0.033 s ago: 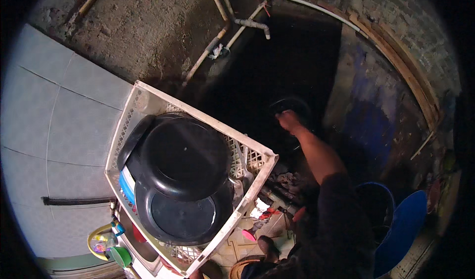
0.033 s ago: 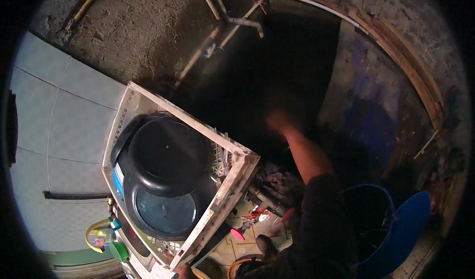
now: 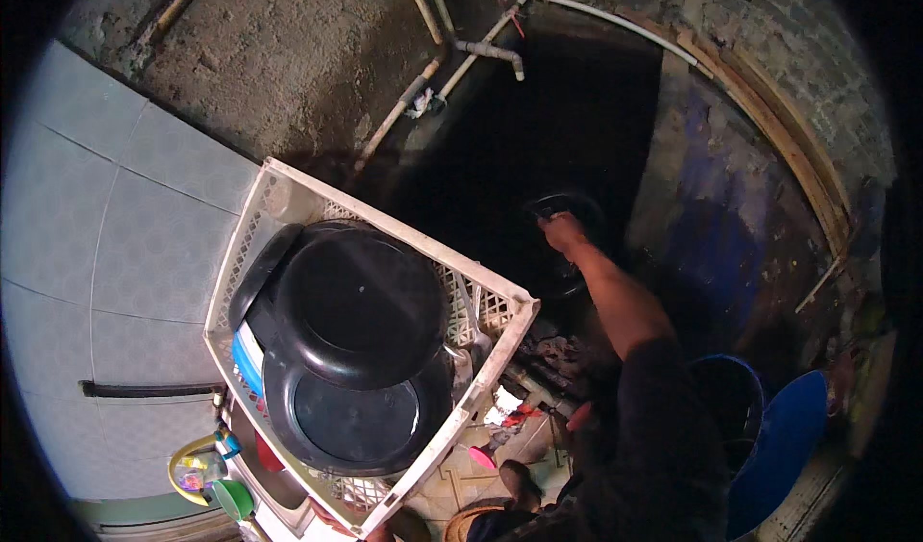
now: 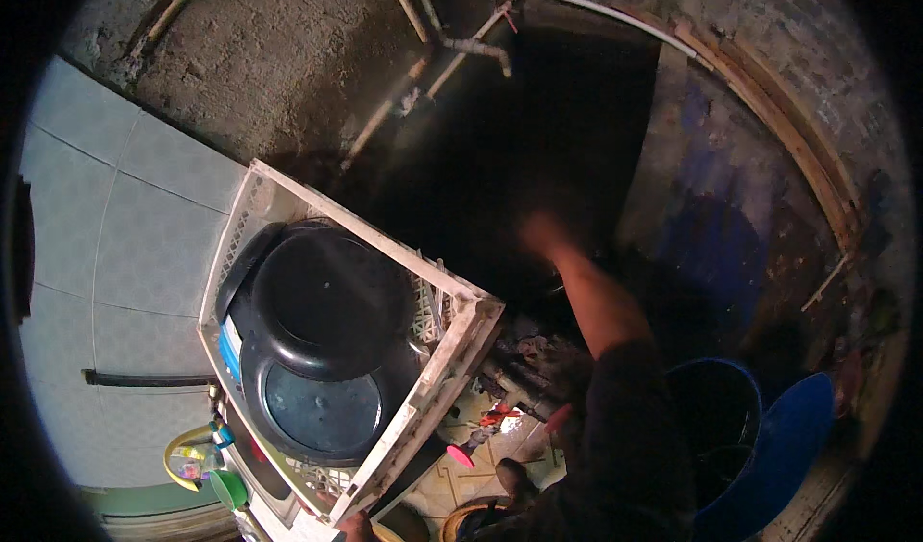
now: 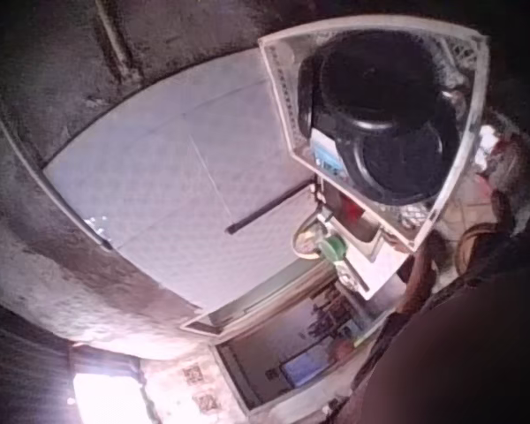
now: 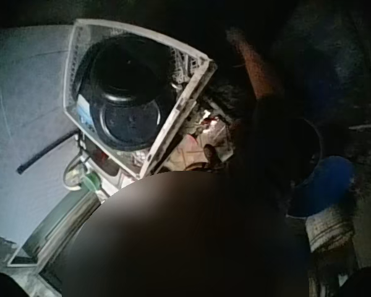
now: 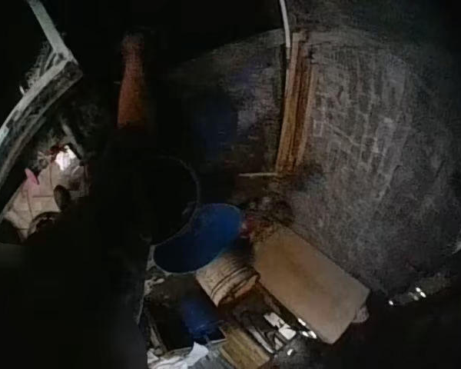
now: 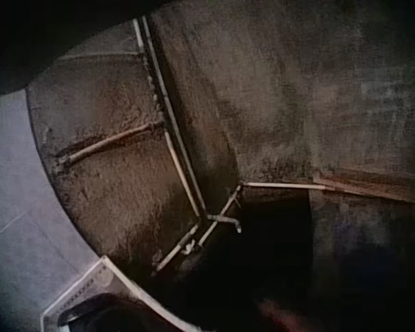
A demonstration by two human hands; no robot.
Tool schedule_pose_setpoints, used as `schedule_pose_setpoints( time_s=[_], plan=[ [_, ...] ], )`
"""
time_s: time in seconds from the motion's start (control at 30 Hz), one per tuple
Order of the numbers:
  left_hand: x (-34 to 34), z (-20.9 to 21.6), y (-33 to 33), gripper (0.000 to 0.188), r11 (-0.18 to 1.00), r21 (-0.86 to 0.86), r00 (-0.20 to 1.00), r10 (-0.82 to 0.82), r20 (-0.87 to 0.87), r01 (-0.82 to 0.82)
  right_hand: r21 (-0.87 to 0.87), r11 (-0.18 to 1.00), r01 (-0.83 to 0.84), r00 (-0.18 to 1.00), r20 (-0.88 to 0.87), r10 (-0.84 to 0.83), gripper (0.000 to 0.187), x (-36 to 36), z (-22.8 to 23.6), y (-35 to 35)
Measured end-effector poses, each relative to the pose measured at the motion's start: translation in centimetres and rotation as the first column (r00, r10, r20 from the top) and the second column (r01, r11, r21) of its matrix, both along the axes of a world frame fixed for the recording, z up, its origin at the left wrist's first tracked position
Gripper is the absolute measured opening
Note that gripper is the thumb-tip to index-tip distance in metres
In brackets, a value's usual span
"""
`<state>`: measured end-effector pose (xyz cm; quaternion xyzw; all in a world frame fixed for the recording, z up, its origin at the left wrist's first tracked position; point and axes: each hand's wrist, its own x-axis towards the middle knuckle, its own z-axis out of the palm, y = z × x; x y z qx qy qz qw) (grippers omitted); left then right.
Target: The person scoops water from a well into a bucket, then uses a blue scoop to transfer grains from a large container into a woven tray. The person repeatedly scoops and pours the grains.
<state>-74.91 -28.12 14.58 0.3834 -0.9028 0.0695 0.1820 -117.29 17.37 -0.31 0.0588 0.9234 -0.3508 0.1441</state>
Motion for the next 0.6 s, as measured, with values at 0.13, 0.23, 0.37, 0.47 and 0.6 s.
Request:
schedule_pose_setpoints(
  time_s=[0.13,0.23,0.37,0.47,0.6],
  plan=[
    [-0.6,-0.3,0.0,0.088,1.0,0.03,1.0,-0.002,-0.021,0.003,-0.355,0.893,0.277,0.919,-0.174,-0.355,0.033,1.0,1.5,3.3],
    [0.2,1.0,-0.3,0.088,0.999,0.005,0.998,0.055,-0.043,-0.055,-0.633,0.616,0.469,0.821,0.055,-0.568,0.03,3.6,11.9,1.1],
    [0.1,1.0,-0.7,0.09,0.997,0.062,0.994,0.057,-0.093,-0.051,-0.696,0.558,0.452,0.772,-0.008,-0.635,0.029,7.7,16.9,3.1],
    [0.9,0.2,-2.2,0.071,0.986,0.126,0.986,0.124,-0.11,-0.11,-0.82,0.41,0.398,0.762,0.047,-0.646,0.03,11.8,22.4,2.2],
    [0.4,-0.6,-2.0,0.063,0.991,-0.067,0.991,0.121,0.053,-0.117,-0.822,0.424,0.381,0.731,-0.014,-0.683,0.03,17.8,27.5,3.3]
  ],
)
